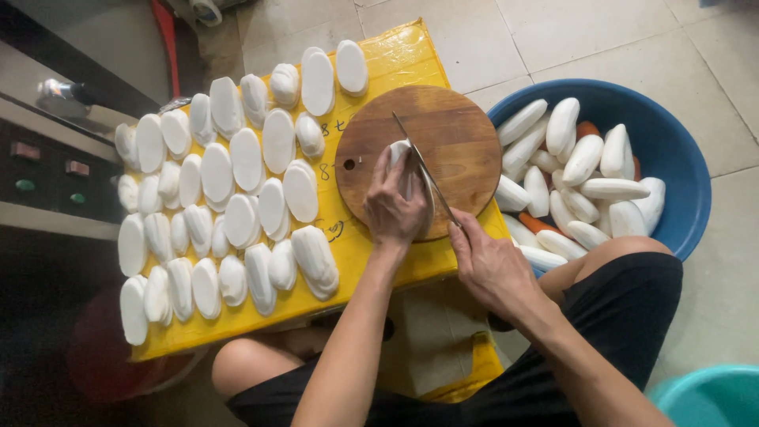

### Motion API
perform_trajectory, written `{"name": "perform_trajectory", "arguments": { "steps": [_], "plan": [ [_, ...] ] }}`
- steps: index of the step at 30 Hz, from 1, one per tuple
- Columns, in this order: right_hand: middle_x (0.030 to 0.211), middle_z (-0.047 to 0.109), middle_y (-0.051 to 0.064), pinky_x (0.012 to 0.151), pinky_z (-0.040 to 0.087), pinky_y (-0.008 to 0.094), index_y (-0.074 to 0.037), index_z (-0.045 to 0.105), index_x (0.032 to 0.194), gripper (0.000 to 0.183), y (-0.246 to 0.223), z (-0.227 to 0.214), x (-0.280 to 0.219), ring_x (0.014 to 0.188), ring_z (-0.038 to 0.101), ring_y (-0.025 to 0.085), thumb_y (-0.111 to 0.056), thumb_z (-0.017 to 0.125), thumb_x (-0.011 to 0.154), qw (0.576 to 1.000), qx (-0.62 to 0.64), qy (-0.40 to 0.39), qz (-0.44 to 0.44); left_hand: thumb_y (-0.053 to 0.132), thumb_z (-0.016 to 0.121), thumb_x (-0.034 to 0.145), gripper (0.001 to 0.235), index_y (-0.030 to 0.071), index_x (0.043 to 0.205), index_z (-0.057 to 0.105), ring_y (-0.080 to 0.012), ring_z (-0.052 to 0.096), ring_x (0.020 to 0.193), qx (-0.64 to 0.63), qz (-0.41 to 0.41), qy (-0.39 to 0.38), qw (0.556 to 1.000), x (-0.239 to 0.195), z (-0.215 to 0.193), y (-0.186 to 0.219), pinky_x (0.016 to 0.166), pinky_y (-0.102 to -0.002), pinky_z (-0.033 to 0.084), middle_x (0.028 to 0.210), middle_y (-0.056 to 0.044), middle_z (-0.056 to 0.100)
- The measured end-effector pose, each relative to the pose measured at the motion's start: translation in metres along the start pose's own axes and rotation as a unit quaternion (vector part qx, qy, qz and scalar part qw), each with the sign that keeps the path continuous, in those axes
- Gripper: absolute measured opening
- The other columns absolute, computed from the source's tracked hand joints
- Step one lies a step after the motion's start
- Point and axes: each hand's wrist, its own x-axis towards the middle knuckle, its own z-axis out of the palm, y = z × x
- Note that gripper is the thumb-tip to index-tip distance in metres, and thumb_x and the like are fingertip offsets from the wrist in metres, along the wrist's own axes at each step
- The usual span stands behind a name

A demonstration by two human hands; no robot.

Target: The person sits on the floor and uses a knife to slice white, oval-shaped dough pieces on a round wooden cutting board. They take the dough from a blue basin, slice it into smaller pieces, and arrange the slices on a yellow tray.

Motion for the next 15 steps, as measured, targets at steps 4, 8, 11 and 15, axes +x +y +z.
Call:
{"name": "perform_trajectory", "arguments": {
  "steps": [4, 8, 11, 15],
  "plan": [
    [0.092, 0.07, 0.04, 0.097, 0.05, 0.061, -0.033, 0.048, 0.146, 0.048, 0.01, -0.002, -0.013, 0.102, 0.065, 0.059, -0.048, 0.029, 0.104, 0.999, -0.015, -0.032, 0.026, 0.021, 0.067, 0.089, 0.044, 0.017, 0.133, 0.069, -0.0453, 0.067, 0.117, -0.008, -0.006, 0.003, 1.0, 0.001, -0.006, 0.007, 0.091, -0.058, 0.059, 0.14, -0.018, 0.061],
    [0.093, 0.071, 0.037, 0.097, 0.051, 0.061, -0.041, 0.046, 0.146, 0.049, 0.008, -0.01, -0.015, 0.103, 0.066, 0.056, -0.05, 0.031, 0.101, 0.996, -0.024, -0.058, 0.057, 0.022, 0.066, 0.09, 0.044, 0.019, 0.134, 0.068, -0.0453, 0.066, 0.119, -0.023, -0.012, 0.004, 1.0, -0.001, -0.004, 0.005, 0.093, -0.057, 0.058, 0.141, -0.019, 0.061],
    [0.097, 0.071, 0.037, 0.099, 0.051, 0.061, -0.039, 0.045, 0.148, 0.05, -0.001, -0.014, -0.008, 0.105, 0.066, 0.056, -0.048, 0.03, 0.101, 0.996, -0.026, -0.07, 0.053, 0.021, 0.066, 0.091, 0.043, 0.019, 0.134, 0.068, -0.0462, 0.065, 0.12, -0.035, -0.017, 0.004, 0.999, -0.001, -0.006, 0.007, 0.094, -0.057, 0.058, 0.141, -0.021, 0.061],
    [0.099, 0.07, 0.038, 0.099, 0.049, 0.063, -0.037, 0.044, 0.147, 0.048, -0.004, -0.011, 0.006, 0.104, 0.064, 0.059, -0.045, 0.029, 0.102, 0.996, -0.031, -0.074, 0.038, 0.021, 0.067, 0.091, 0.039, 0.018, 0.13, 0.071, -0.0435, 0.067, 0.118, -0.037, -0.006, 0.027, 0.999, -0.001, 0.0, 0.002, 0.092, -0.053, 0.058, 0.14, -0.019, 0.063]
  ]
}}
